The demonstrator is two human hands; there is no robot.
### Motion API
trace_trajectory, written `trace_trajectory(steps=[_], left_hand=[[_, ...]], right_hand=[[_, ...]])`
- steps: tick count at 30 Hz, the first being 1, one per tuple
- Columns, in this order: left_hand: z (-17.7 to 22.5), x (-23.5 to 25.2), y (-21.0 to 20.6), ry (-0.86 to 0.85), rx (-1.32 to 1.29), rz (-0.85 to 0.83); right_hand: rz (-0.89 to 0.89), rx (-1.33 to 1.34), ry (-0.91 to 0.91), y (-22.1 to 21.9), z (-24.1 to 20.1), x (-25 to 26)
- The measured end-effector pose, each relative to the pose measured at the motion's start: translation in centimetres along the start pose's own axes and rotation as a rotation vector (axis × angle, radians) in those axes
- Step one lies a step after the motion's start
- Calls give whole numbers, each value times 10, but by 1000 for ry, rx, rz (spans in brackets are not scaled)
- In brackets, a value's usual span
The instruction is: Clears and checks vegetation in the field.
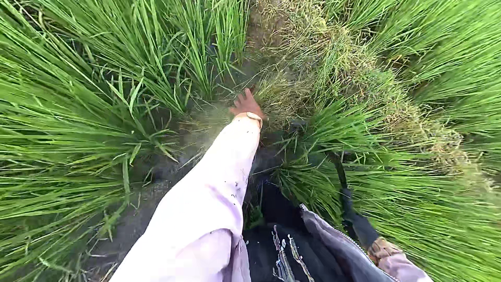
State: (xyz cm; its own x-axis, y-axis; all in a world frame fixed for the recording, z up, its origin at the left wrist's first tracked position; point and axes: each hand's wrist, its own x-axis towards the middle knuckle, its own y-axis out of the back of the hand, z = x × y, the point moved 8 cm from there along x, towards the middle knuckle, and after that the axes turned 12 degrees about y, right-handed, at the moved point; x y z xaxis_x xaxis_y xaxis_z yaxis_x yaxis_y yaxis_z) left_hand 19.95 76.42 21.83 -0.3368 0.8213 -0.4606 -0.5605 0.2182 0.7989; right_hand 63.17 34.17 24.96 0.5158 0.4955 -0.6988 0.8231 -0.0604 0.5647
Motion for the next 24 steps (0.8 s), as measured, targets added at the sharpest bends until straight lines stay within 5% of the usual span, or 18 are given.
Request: trace_trajectory(steps=[3,7,11,14,19,24], left_hand=[[-71,-22,-29,-6,85,-93],[-287,-114,-60,352,85,-278],[-560,-286,-66,798,95,-169],[-676,-453,-22,1111,55,-88],[-741,-682,-2,1623,-384,423],[-691,-790,-104,1855,-653,441]], right_hand=[[-74,-176,12,-23,-64,-45],[-74,-436,220,-53,-43,9],[-257,-687,396,-111,-92,35],[-387,-979,631,-173,-166,4],[-594,-1380,1067,-299,-240,-80],[-691,-1834,1133,-396,-248,-205]])
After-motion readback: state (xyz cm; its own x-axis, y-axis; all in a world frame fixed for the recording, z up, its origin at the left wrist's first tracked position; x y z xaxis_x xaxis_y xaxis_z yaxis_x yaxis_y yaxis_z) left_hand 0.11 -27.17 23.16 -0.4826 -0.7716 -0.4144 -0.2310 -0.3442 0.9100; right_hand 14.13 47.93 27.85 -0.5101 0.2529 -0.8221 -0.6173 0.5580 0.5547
